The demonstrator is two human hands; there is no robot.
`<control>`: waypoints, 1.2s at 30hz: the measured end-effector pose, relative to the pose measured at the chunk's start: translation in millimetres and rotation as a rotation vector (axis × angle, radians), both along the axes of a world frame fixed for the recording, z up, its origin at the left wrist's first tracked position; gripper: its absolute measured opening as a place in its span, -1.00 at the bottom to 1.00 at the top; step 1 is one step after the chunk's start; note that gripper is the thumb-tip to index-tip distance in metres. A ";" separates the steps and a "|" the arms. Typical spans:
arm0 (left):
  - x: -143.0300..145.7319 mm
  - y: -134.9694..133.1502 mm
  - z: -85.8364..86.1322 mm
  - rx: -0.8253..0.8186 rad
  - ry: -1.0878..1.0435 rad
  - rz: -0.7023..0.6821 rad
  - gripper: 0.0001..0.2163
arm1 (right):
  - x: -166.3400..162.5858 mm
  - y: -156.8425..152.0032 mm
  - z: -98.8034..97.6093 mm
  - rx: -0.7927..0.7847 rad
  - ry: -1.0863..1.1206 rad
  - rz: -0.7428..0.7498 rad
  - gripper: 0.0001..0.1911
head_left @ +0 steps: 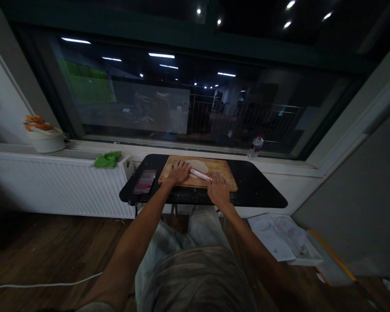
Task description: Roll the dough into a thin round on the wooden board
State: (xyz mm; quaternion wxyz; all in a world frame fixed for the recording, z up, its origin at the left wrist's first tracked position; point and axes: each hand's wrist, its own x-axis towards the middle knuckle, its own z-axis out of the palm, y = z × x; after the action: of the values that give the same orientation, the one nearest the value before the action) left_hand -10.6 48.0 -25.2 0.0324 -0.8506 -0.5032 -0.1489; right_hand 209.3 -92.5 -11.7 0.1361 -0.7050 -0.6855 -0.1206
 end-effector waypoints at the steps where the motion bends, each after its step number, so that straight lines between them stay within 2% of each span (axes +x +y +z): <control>1: -0.3 0.0 -0.6 0.007 0.006 -0.006 -0.58 | -0.2 3.5 2.8 -0.015 0.017 -0.019 -0.25; 7: -1.6 0.8 -0.6 0.037 -0.024 -0.058 -0.59 | 7.7 37.2 21.2 -0.048 0.057 -0.114 -0.26; 12: -1.3 3.0 0.2 0.024 -0.060 -0.049 -0.59 | 17.4 66.4 30.4 -0.104 0.077 -0.152 -0.31; 21: 0.4 5.4 -0.3 0.015 -0.057 -0.031 -0.59 | 30.2 105.5 48.3 -0.258 0.079 -0.087 -0.36; 25: 2.2 3.3 0.8 -0.017 -0.055 0.029 -0.54 | 31.4 98.7 47.1 -0.249 0.015 -0.047 -0.44; 29: 3.3 0.6 2.0 -0.019 -0.068 0.043 -0.50 | 28.9 76.2 39.4 -0.216 -0.098 0.005 -0.45; 32: 2.3 -0.3 1.8 -0.003 -0.047 0.007 -0.54 | 21.5 56.4 30.9 -0.125 -0.104 -0.020 -0.42; 36: 0.2 -0.6 0.3 0.037 -0.017 -0.031 -0.58 | 10.7 33.9 14.8 0.069 -0.043 -0.075 -0.38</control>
State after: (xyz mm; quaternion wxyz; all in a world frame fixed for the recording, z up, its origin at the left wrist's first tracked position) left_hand -10.4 47.3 -25.0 0.0414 -0.8562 -0.4875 -0.1658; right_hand 220.0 -58.5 3.2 0.1410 -0.7224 -0.6567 -0.1644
